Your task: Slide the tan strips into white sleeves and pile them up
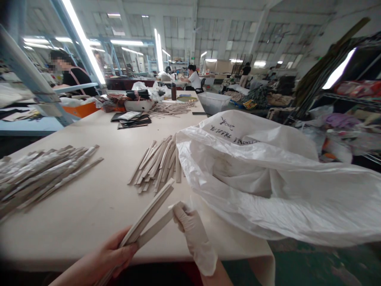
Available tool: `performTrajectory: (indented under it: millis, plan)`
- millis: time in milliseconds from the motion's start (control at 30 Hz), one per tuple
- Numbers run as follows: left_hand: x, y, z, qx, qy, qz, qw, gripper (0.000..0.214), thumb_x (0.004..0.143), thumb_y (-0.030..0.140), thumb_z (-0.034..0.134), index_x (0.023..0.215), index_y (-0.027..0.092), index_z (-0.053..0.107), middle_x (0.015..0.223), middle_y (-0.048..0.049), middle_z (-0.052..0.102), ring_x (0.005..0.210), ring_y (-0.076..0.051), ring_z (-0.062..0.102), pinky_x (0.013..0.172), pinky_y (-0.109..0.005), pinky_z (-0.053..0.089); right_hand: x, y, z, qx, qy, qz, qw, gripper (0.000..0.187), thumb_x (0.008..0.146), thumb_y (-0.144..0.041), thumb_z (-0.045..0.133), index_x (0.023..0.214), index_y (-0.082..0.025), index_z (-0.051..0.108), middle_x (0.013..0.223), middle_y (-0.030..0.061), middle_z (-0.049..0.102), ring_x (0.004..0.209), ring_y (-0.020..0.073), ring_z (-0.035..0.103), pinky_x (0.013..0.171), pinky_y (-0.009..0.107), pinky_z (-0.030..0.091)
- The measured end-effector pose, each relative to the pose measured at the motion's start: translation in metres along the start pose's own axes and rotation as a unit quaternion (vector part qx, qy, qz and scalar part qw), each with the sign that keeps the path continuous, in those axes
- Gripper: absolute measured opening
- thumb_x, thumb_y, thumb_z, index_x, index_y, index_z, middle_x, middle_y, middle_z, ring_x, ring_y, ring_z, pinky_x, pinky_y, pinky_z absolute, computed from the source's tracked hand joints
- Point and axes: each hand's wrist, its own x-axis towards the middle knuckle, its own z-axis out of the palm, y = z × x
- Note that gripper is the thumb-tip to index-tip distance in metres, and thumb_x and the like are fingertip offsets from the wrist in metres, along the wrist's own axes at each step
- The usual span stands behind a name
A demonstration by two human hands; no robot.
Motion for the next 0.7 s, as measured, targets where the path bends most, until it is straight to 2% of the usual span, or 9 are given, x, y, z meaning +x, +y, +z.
performTrajectory:
  millis: [100,200,300,400,467,533,600,700]
  plan:
    - [0.005,0.001,0.000,0.027,-0.001,0.022,0.999,0.036,0.074,0.049,0.050,0.086,0.015,0.050,0.052,0.0081,0.042,0.041,-0.005,0.035,0.038,-0.015,0.028,-0.001,0.001,0.003,0.027,-0.009,0.029,0.999,0.042,0.065,-0.051,0.064,0.057,-0.018,0.040,0.046,-0.0085,0.031,0.041,0.0044,0.016,0.040,0.024,0.006]
    - [0.002,-0.001,-0.007,0.057,0.007,-0.001,0.998,0.030,0.075,0.044,0.050,0.083,0.015,0.049,0.050,0.0090,0.041,0.038,-0.004,0.032,0.036,-0.015,0.025,-0.001,-0.003,-0.001,0.035,-0.019,0.037,0.999,0.044,0.062,-0.048,0.067,0.054,-0.020,0.035,0.044,-0.0101,0.025,0.041,0.0043,0.013,0.040,0.024,0.007]
    - [0.002,-0.004,-0.010,0.066,0.021,-0.008,0.998,0.025,0.077,0.040,0.050,0.082,0.015,0.048,0.048,0.0106,0.039,0.036,-0.003,0.030,0.035,-0.014,0.024,-0.004,-0.002,0.007,0.019,-0.034,0.047,0.998,0.038,0.061,-0.042,0.069,0.056,-0.019,0.039,0.044,-0.0106,0.024,0.041,0.0045,0.014,0.041,0.024,0.008]
    - [0.008,-0.010,-0.006,0.040,0.038,0.021,0.998,0.031,0.076,0.047,0.049,0.081,0.016,0.047,0.048,0.0104,0.039,0.036,-0.004,0.031,0.034,-0.014,0.025,-0.013,0.005,0.029,-0.011,-0.117,0.084,0.990,0.031,0.062,-0.043,0.068,0.062,-0.018,0.051,0.044,-0.0097,0.028,0.040,0.0050,0.018,0.041,0.024,0.011]
    - [0.012,-0.015,-0.004,0.024,0.050,0.035,0.998,0.039,0.074,0.055,0.047,0.082,0.016,0.048,0.049,0.0094,0.040,0.037,-0.004,0.032,0.034,-0.015,0.027,-0.020,0.009,0.039,-0.016,-0.181,0.069,0.981,0.030,0.061,-0.044,0.068,0.064,-0.017,0.057,0.045,-0.0086,0.032,0.042,0.0055,0.022,0.043,0.023,0.018]
    - [0.013,-0.019,-0.004,0.029,0.063,0.034,0.997,0.043,0.073,0.058,0.047,0.081,0.016,0.048,0.049,0.0093,0.040,0.037,-0.004,0.032,0.033,-0.015,0.027,-0.023,0.010,0.037,-0.001,-0.209,0.048,0.977,0.032,0.059,-0.046,0.070,0.068,-0.016,0.061,0.046,-0.0078,0.036,0.043,0.0057,0.024,0.044,0.023,0.021]
    - [0.013,-0.021,-0.004,0.052,0.067,0.026,0.996,0.040,0.073,0.056,0.048,0.080,0.016,0.048,0.048,0.0096,0.040,0.036,-0.004,0.032,0.033,-0.015,0.027,-0.020,0.011,0.029,0.038,-0.161,0.058,0.985,0.038,0.061,-0.052,0.066,0.075,-0.017,0.063,0.043,-0.0088,0.032,0.041,0.0054,0.020,0.042,0.023,0.018]
    - [0.019,-0.016,0.002,0.062,0.084,0.026,0.994,0.032,0.074,0.049,0.049,0.075,0.017,0.045,0.047,0.0098,0.040,0.035,-0.004,0.032,0.033,-0.015,0.027,-0.012,0.016,0.025,0.120,-0.001,0.067,0.990,0.044,0.063,-0.058,0.061,0.079,-0.017,0.062,0.040,-0.0117,0.021,0.038,0.0049,0.012,0.039,0.023,0.008]
